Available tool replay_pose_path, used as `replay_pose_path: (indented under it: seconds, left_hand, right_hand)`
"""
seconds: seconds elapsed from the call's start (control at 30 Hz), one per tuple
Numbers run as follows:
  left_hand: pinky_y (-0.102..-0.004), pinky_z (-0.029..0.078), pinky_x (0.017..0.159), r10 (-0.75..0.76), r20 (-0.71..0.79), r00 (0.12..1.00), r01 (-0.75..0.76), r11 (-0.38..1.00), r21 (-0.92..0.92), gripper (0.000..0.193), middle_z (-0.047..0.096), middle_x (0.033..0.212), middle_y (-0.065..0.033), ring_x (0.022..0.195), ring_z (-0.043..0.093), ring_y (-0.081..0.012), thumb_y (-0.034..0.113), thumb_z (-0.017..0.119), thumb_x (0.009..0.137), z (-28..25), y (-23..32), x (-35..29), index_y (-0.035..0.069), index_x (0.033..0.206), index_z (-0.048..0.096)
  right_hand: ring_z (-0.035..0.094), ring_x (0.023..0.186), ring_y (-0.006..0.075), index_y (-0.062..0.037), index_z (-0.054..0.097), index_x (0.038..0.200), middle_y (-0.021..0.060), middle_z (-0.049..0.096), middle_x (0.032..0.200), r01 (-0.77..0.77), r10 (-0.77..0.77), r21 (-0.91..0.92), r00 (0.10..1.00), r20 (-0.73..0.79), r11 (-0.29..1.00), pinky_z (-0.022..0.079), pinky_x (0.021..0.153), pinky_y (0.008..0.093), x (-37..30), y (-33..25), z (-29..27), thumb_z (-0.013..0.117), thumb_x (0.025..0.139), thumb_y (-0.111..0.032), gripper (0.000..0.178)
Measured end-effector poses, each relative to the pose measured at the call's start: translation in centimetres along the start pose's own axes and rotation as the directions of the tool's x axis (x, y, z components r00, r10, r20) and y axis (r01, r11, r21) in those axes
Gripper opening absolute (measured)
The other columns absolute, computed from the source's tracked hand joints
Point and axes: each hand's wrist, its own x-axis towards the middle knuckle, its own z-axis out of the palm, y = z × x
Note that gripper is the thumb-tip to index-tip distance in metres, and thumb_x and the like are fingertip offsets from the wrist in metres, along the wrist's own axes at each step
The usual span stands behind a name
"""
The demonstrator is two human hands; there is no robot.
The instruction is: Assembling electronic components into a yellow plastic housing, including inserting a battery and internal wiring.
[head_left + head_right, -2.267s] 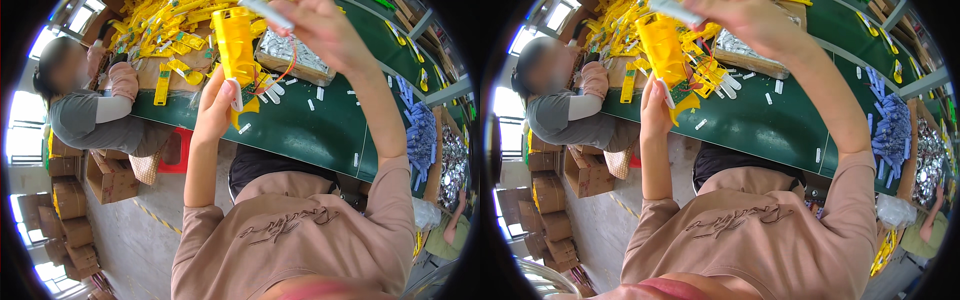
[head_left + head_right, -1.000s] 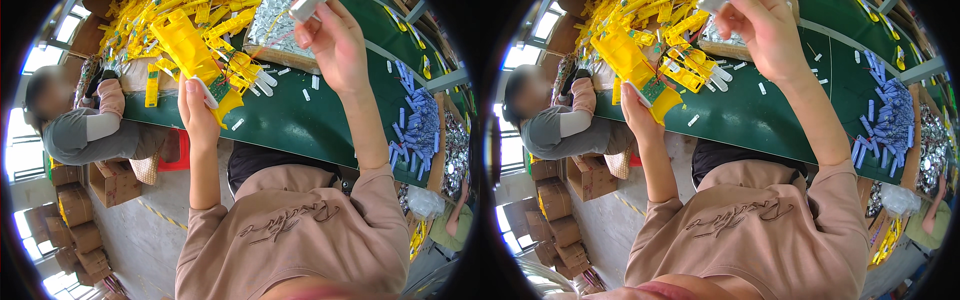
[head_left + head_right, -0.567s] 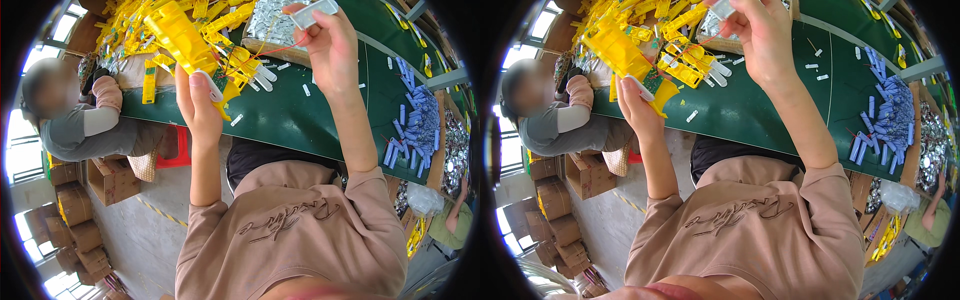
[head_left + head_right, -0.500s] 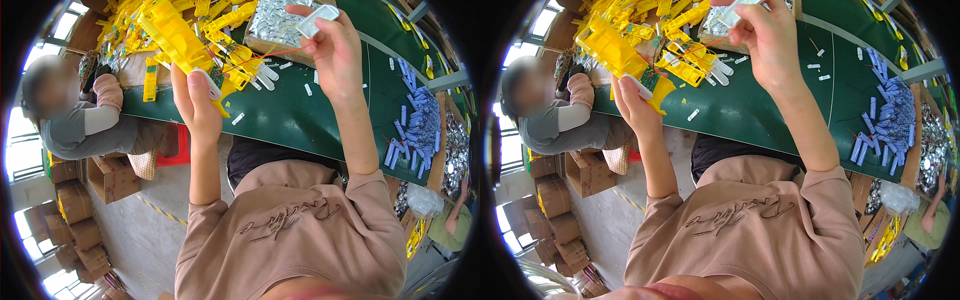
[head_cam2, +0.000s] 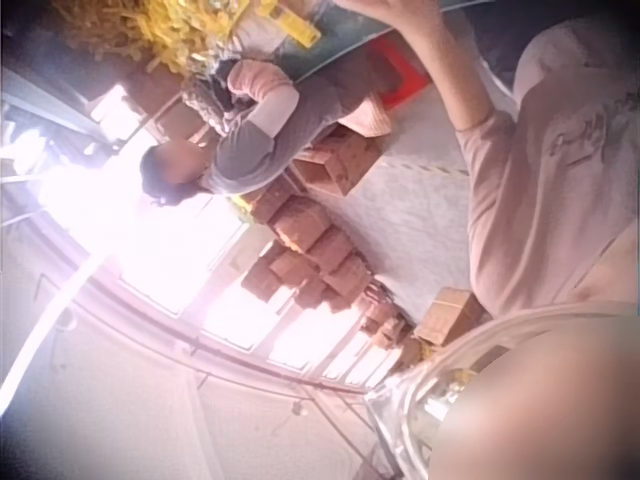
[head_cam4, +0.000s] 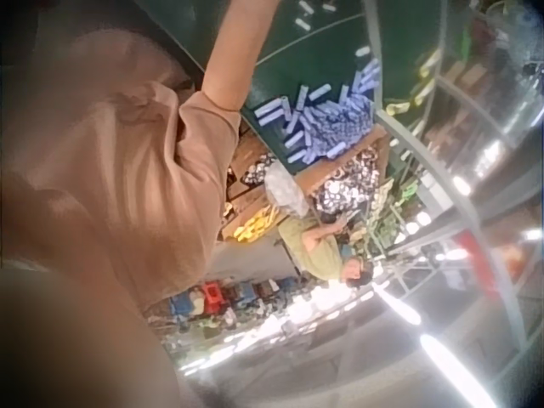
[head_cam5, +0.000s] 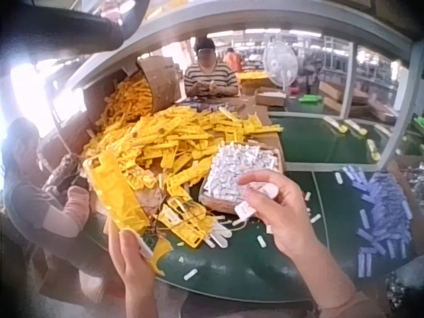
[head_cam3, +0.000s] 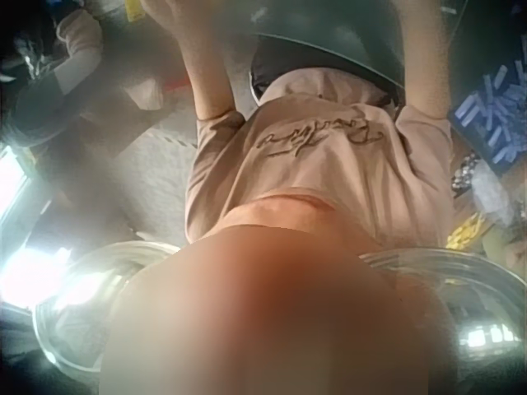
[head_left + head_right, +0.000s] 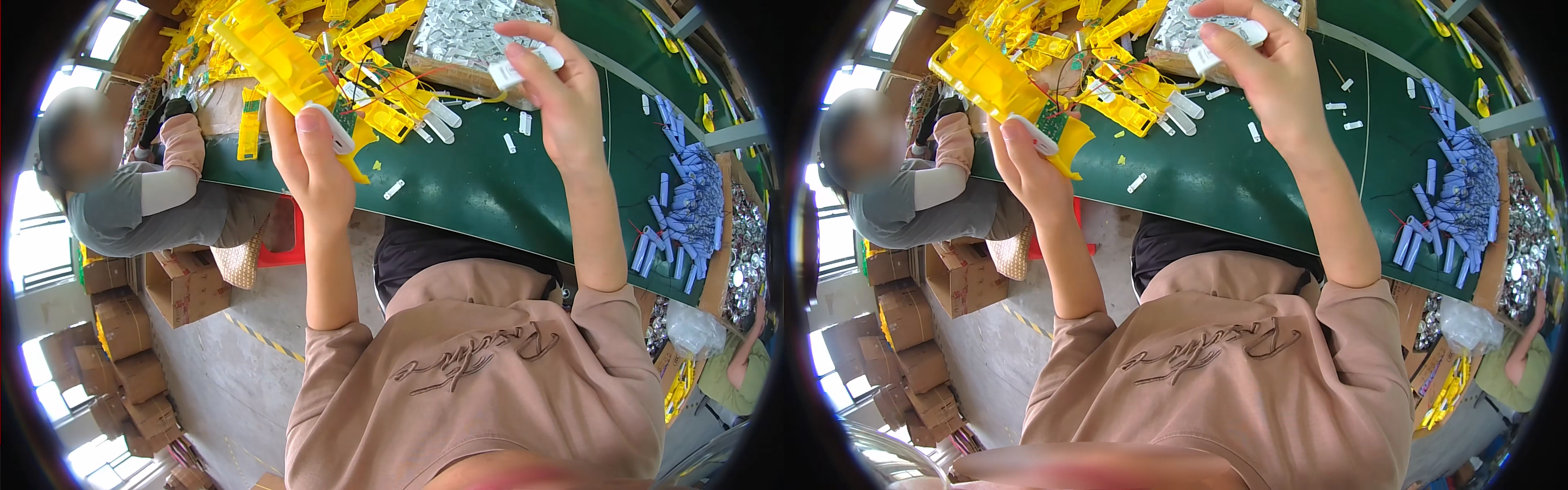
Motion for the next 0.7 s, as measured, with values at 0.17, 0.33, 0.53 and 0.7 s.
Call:
replay_pose_path:
  seconds: [0.17, 0.33, 0.53, 0.7]
  left_hand:
    - [-0.0309, 0.051, 0.065, -0.030, 0.030, 0.999, 0.029, 0.999, 0.037, 0.040, 0.054, 0.099, -0.0138, 0.073, 0.058, -0.0187, 0.032, 0.035, 0.091, -0.4, -0.7, -0.3, 0.000, 0.115, 0.038]
    - [-0.0308, 0.050, 0.064, -0.077, 0.024, 0.997, 0.078, 0.996, -0.054, 0.041, 0.054, 0.100, -0.0134, 0.073, 0.058, -0.0189, 0.032, 0.036, 0.091, -0.3, -0.8, -0.6, -0.001, 0.115, 0.038]
    - [-0.0175, 0.033, 0.056, -0.058, 0.077, 0.995, 0.063, 0.996, -0.059, 0.036, 0.052, 0.094, -0.0044, 0.067, 0.042, -0.0052, 0.028, 0.037, 0.090, 1.1, -0.4, -1.2, -0.001, 0.111, 0.045]
    - [-0.0179, 0.034, 0.059, -0.112, 0.061, 0.992, 0.114, 0.993, -0.036, 0.036, 0.052, 0.094, -0.0044, 0.070, 0.043, -0.0063, 0.027, 0.036, 0.090, 1.1, -0.4, -1.4, -0.001, 0.111, 0.044]
  right_hand:
    - [0.045, 0.055, 0.0058, -0.0023, 0.054, 0.107, 0.0022, 0.055, 0.070, -0.373, 0.113, 0.652, 0.907, 0.405, 0.660, 0.033, 0.051, 0.0178, -0.5, -0.2, -1.0, 0.057, 0.083, -0.019, 0.029]
    - [0.044, 0.060, 0.0067, -0.0008, 0.055, 0.101, 0.0036, 0.056, 0.076, -0.129, 0.043, 0.279, 0.955, 0.295, 0.952, 0.035, 0.054, 0.0203, 0.6, 1.4, -2.3, 0.054, 0.085, -0.020, 0.025]
    - [0.047, 0.059, 0.0077, -0.0007, 0.053, 0.101, 0.0036, 0.055, 0.073, 0.137, -0.131, 0.214, 0.990, -0.042, 0.967, 0.039, 0.055, 0.0195, 1.1, -0.2, 1.3, 0.053, 0.084, -0.013, 0.021]
    - [0.038, 0.049, 0.0064, 0.0012, 0.055, 0.087, 0.0027, 0.050, 0.061, -0.256, 0.212, 0.716, 0.965, 0.152, 0.649, 0.028, 0.047, 0.0173, 1.6, -1.2, 1.0, 0.047, 0.084, -0.010, 0.014]
